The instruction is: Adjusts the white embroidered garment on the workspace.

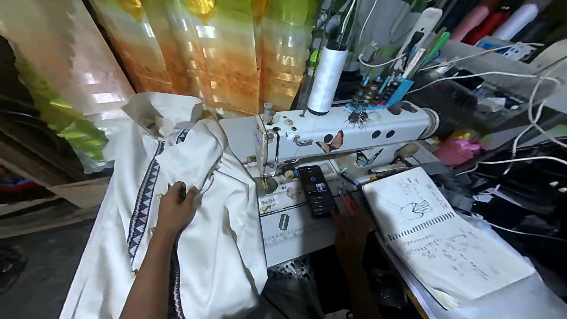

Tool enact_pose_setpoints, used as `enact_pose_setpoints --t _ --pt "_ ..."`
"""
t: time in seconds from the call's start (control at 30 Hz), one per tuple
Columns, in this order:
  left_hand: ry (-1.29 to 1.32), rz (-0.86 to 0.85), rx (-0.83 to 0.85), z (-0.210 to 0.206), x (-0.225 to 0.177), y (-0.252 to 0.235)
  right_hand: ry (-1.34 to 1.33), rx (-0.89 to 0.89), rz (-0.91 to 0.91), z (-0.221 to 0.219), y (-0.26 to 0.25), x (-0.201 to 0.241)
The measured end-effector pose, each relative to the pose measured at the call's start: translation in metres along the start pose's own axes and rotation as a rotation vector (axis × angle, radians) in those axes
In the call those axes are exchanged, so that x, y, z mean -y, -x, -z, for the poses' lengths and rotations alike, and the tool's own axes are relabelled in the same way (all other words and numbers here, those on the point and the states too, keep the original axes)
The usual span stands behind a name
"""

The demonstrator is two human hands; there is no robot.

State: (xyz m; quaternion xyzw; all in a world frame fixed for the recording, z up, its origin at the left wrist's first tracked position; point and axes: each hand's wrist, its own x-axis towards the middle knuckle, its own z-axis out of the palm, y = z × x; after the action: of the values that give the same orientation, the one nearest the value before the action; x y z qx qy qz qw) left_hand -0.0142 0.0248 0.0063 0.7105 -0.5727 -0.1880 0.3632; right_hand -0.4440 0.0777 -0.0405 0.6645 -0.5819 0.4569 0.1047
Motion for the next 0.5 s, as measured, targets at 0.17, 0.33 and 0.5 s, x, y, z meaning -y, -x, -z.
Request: enact_pose_setpoints --t 0.17,0.33,0.5 --pt "0.020 -0.023 -0.011 -0.001 -0.006 0.005 -0.002 -0.009 -0.060 -0.001 -0.001 0.002" --pt "-0.055 -0.303 -0.127 0.022 -0.022 -0.006 0.026 0.003 -0.060 0.000 -0.003 0.005" --pt "-0.087 -0.420 -0.141 0.068 -0.072 -0.028 0.069 -0.004 -0.056 -0.002 -0.004 0.006"
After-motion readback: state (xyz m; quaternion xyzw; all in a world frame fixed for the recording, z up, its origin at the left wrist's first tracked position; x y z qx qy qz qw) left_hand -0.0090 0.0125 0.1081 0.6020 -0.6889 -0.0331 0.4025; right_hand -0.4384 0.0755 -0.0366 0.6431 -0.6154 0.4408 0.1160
